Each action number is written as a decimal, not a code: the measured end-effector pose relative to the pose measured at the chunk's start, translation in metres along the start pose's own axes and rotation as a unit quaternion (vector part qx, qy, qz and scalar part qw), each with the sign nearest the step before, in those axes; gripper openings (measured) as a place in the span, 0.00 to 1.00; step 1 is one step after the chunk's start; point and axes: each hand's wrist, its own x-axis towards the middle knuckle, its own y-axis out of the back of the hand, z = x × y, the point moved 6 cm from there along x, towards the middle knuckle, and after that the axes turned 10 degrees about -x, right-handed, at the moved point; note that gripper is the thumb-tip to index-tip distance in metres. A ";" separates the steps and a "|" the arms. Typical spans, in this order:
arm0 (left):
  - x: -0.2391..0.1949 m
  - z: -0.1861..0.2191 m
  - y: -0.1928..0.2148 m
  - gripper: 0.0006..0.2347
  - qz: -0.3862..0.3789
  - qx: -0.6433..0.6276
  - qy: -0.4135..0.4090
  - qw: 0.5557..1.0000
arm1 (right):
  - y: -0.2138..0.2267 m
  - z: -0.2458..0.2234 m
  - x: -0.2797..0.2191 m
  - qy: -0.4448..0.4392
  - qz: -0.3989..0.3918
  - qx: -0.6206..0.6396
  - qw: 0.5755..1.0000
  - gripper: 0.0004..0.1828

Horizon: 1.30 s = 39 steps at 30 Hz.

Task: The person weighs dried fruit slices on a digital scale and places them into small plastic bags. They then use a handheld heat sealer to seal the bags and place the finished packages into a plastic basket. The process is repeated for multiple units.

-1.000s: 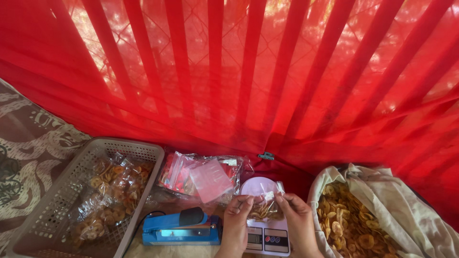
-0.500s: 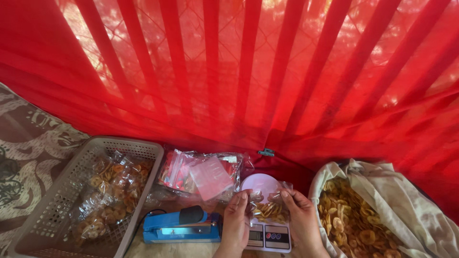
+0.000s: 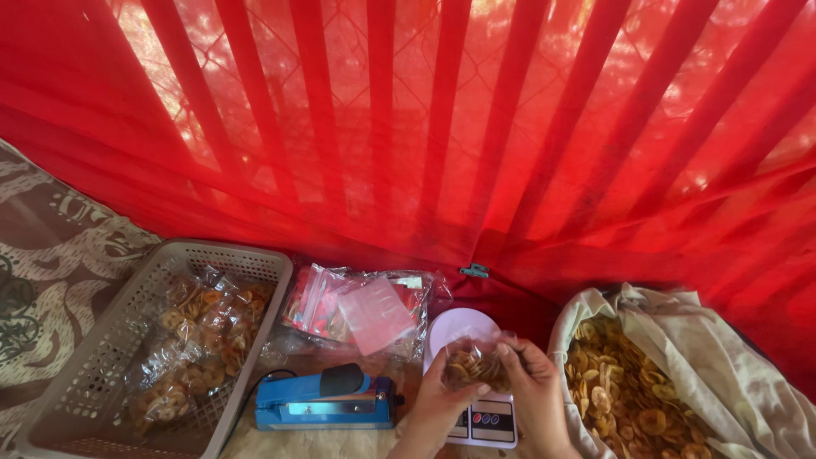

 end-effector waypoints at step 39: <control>0.000 -0.001 0.034 0.12 0.123 -0.145 -0.051 0.981 | 0.016 0.035 -0.011 -0.100 -0.042 -0.073 0.991 0.17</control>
